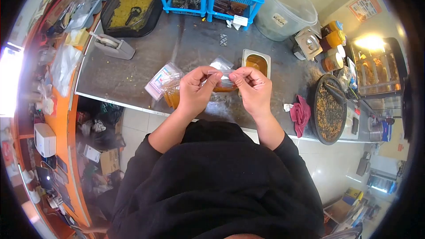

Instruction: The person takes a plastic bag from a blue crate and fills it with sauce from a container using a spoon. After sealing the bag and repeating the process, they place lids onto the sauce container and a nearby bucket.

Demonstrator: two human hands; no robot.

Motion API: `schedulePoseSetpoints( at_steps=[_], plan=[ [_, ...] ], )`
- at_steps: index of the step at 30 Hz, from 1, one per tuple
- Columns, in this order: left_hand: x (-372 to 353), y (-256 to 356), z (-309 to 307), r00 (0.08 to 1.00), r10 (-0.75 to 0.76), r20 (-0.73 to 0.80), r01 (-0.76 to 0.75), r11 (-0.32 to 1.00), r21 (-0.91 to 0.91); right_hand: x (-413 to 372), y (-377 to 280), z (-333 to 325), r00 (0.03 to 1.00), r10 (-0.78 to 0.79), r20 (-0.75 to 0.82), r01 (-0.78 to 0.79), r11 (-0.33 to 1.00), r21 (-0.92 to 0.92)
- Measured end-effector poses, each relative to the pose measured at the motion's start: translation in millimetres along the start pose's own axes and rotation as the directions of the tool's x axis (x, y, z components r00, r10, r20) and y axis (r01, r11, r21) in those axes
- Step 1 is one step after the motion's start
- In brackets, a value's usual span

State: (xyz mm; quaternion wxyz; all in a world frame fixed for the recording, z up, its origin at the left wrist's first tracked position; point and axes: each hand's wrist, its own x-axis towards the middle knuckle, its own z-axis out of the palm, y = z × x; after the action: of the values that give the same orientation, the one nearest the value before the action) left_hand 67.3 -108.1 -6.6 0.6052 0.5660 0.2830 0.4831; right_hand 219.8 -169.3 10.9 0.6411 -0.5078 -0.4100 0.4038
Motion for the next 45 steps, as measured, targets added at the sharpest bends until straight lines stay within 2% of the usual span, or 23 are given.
schedulePoseSetpoints(
  at_steps=[2, 5, 8, 11, 14, 17, 19, 20, 23, 25, 26, 29, 32, 35, 38, 41, 42, 44, 45],
  plan=[
    [-1, 2, -13, 0.999, -0.05, 0.003, 0.05, 0.996, 0.071, 1, 1, 6, 0.998, 0.016, 0.06, -0.012, 0.998, -0.058],
    [-7, 2, -29, 0.998, 0.011, 0.054, -0.028, 0.949, 0.315, -1, 12, 15, 0.987, 0.045, 0.154, -0.01, 0.975, -0.221],
    [-16, -5, -45, 0.998, 0.029, 0.055, -0.046, 0.945, 0.325, -6, 13, 31, 0.974, 0.147, 0.171, -0.105, 0.967, -0.232],
    [-27, -11, -60, 1.0, 0.002, 0.025, -0.011, 0.937, 0.349, -10, 34, 38, 0.967, 0.172, 0.188, -0.122, 0.96, -0.251],
    [-44, -24, -78, 0.953, -0.281, -0.112, 0.294, 0.948, 0.123, -12, 53, 43, 0.963, 0.202, 0.177, -0.142, 0.942, -0.303],
    [-57, -38, -99, 0.969, -0.224, -0.103, 0.245, 0.917, 0.313, -15, 72, 48, 0.955, 0.261, 0.141, -0.191, 0.905, -0.381],
    [-58, -45, -103, 0.932, -0.311, -0.186, 0.357, 0.875, 0.326, -9, 97, 49, 0.935, 0.334, 0.119, -0.258, 0.87, -0.421],
    [-58, -50, -106, 0.908, -0.35, -0.23, 0.411, 0.85, 0.328, -6, 116, 46, 0.959, 0.263, 0.103, -0.178, 0.847, -0.502],
    [-55, -92, -129, 0.964, -0.062, -0.26, 0.223, 0.727, 0.65, 13, 159, 27, 0.997, 0.005, 0.078, 0.053, 0.688, -0.724],
    [-49, -98, -137, 0.968, 0.011, -0.251, 0.191, 0.619, 0.761, 24, 166, 12, 0.979, -0.195, 0.067, 0.158, 0.501, -0.851],
    [-47, -100, -140, 0.969, 0.046, -0.242, 0.176, 0.558, 0.811, 25, 170, 8, 0.982, -0.186, 0.042, 0.131, 0.498, -0.857],
    [-42, -96, -140, 0.971, -0.009, -0.239, 0.216, 0.456, 0.863, 27, 179, 1, 0.989, -0.148, -0.003, 0.074, 0.51, -0.857],
    [-34, -82, -125, 0.962, 0.221, -0.157, 0.069, 0.359, 0.931, 28, 184, -3, 0.982, -0.188, -0.019, 0.088, 0.546, -0.833],
    [-26, -70, -110, 0.992, 0.063, -0.109, 0.044, 0.638, 0.769, 20, 151, 13, 0.991, -0.053, -0.122, -0.051, 0.696, -0.716],
    [-18, -59, -91, 0.987, -0.146, -0.064, 0.153, 0.76, 0.632, 6, 114, 37, 0.982, 0.139, -0.126, -0.186, 0.822, -0.539],
    [-15, -52, -81, 0.982, -0.188, 0.014, 0.139, 0.773, 0.619, -2, 97, 41, 0.992, 0.116, -0.054, -0.128, 0.86, -0.494],
    [-15, -50, -79, 0.977, -0.211, 0.042, 0.139, 0.767, 0.626, -3, 90, 41, 0.998, 0.047, -0.041, -0.061, 0.856, -0.513],
    [-17, -54, -76, 0.961, -0.273, 0.049, 0.217, 0.848, 0.483, -4, 74, 41, 0.996, -0.088, -0.004, 0.072, 0.834, -0.547],
    [-18, -55, -74, 0.951, -0.304, 0.053, 0.258, 0.877, 0.405, -7, 64, 41, 0.999, -0.013, 0.05, 0.037, 0.865, -0.5]
  ],
)
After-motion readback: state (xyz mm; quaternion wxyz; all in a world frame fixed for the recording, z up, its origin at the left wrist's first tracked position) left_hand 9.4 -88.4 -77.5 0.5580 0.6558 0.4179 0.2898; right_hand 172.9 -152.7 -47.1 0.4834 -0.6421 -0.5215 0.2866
